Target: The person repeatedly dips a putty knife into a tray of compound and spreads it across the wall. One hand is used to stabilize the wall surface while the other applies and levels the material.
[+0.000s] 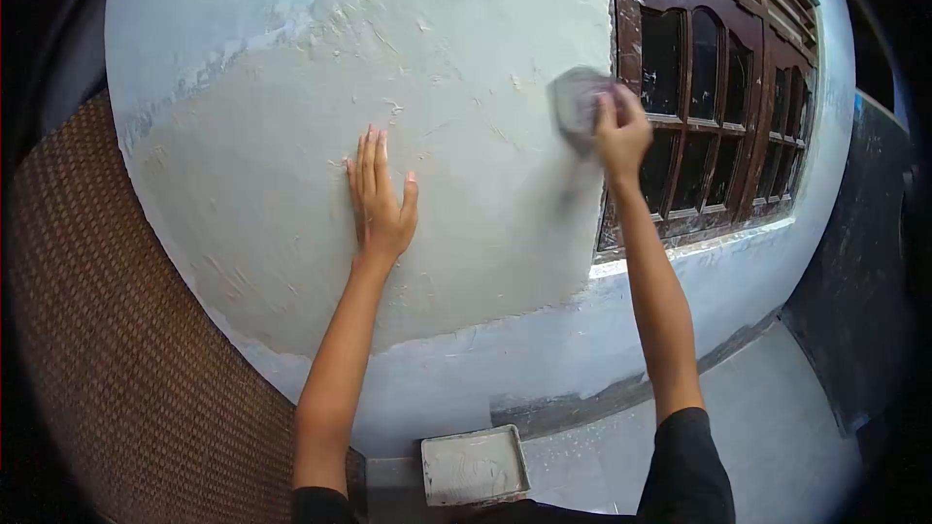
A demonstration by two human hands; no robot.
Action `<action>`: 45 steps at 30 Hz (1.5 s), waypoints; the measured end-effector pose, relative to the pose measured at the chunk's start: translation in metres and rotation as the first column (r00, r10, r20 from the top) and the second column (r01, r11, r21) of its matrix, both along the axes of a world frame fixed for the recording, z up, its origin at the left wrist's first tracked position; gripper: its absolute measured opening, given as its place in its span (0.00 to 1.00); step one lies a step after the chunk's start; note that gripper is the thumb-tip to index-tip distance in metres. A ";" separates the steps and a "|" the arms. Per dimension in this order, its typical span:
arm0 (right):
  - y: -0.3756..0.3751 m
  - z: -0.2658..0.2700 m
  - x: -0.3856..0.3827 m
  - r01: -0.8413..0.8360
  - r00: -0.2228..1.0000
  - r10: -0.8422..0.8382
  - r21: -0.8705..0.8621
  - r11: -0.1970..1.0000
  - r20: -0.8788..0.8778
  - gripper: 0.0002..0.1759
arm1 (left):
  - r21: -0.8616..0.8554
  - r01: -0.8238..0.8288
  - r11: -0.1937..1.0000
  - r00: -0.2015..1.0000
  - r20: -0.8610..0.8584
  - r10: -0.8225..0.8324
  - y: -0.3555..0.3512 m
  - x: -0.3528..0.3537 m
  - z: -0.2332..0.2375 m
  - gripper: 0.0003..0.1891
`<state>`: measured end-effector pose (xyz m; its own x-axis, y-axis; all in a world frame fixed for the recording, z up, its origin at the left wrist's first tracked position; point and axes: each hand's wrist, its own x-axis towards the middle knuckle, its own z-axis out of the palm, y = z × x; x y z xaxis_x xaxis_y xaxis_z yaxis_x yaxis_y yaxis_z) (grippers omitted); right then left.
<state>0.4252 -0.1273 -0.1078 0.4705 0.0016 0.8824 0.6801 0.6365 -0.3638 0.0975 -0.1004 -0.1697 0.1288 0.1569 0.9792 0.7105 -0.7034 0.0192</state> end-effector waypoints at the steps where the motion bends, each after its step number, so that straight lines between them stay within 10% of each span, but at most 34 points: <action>1: -0.002 0.006 0.006 -0.105 0.978 0.114 0.059 0.993 -0.174 0.18 | -0.006 0.002 1.000 1.000 0.000 -0.002 0.000 -0.002 -0.001 0.35; 3: -0.001 0.006 0.005 -0.189 0.948 0.221 0.151 0.970 -0.228 0.15 | -0.011 0.002 1.000 1.000 0.000 -0.002 0.001 -0.006 -0.002 0.35; 7: -0.001 -0.019 -0.026 -0.088 0.906 0.138 -0.141 0.986 0.401 0.17 | 0.002 -0.008 1.000 1.000 0.001 0.008 0.002 -0.001 -0.001 0.35; 9: 0.003 -0.011 -0.023 0.030 0.935 0.000 -0.079 0.996 0.354 0.17 | 0.004 -0.002 1.000 1.000 0.000 0.002 0.001 0.001 -0.001 0.35; 11: 0.011 0.004 -0.008 -0.088 0.993 0.091 0.039 0.995 -0.077 0.18 | 0.009 0.000 1.000 1.000 0.003 0.000 0.001 -0.003 -0.003 0.35; 15: 0.006 0.004 -0.021 -0.284 0.958 0.285 0.077 0.956 -0.007 0.18 | -0.007 -0.004 1.000 1.000 0.008 0.004 -0.003 -0.007 -0.001 0.35; 17: 0.003 -0.007 -0.042 -0.163 0.918 0.162 -0.030 0.986 0.362 0.17 | -0.017 -0.012 1.000 1.000 0.017 0.012 -0.002 -0.006 0.000 0.35; 19: 0.004 -0.003 -0.048 0.032 0.936 0.004 -0.095 0.995 0.352 0.15 | -0.012 -0.008 1.000 1.000 0.017 0.009 -0.006 -0.004 0.002 0.35; 23: 0.012 0.030 -0.035 -0.233 0.948 0.271 0.214 0.949 -0.170 0.16 | -0.016 -0.017 1.000 1.000 0.014 0.018 -0.008 -0.008 0.003 0.35; 27: 0.000 0.022 -0.064 -0.053 0.955 0.060 -0.032 0.998 0.290 0.16 | -0.027 -0.038 0.999 0.999 0.021 0.038 -0.006 -0.010 0.003 0.35; 33: 0.008 0.055 -0.033 -0.221 0.929 0.278 0.237 0.946 -0.245 0.17 | -0.033 -0.025 0.999 0.999 0.021 0.026 -0.010 -0.015 0.002 0.36; 35: 0.000 0.039 -0.044 -0.308 0.950 0.309 0.021 0.951 -0.050 0.16 | -0.035 -0.027 0.999 0.999 0.026 0.028 -0.007 -0.014 0.003 0.36; 37: 0.014 0.023 -0.052 -0.022 0.969 0.015 0.026 0.999 0.247 0.14 | -0.024 -0.020 1.000 1.000 0.022 0.020 -0.005 -0.011 0.003 0.36; 41: 0.010 0.043 -0.029 -0.152 0.959 0.181 0.140 0.978 -0.218 0.15 | -0.021 -0.006 1.000 1.000 0.018 0.006 -0.009 -0.007 0.004 0.36; 45: -0.003 0.033 -0.043 -0.320 0.944 0.321 0.025 0.947 -0.072 0.16 | -0.032 -0.014 0.999 1.000 0.013 0.015 -0.006 -0.006 0.002 0.36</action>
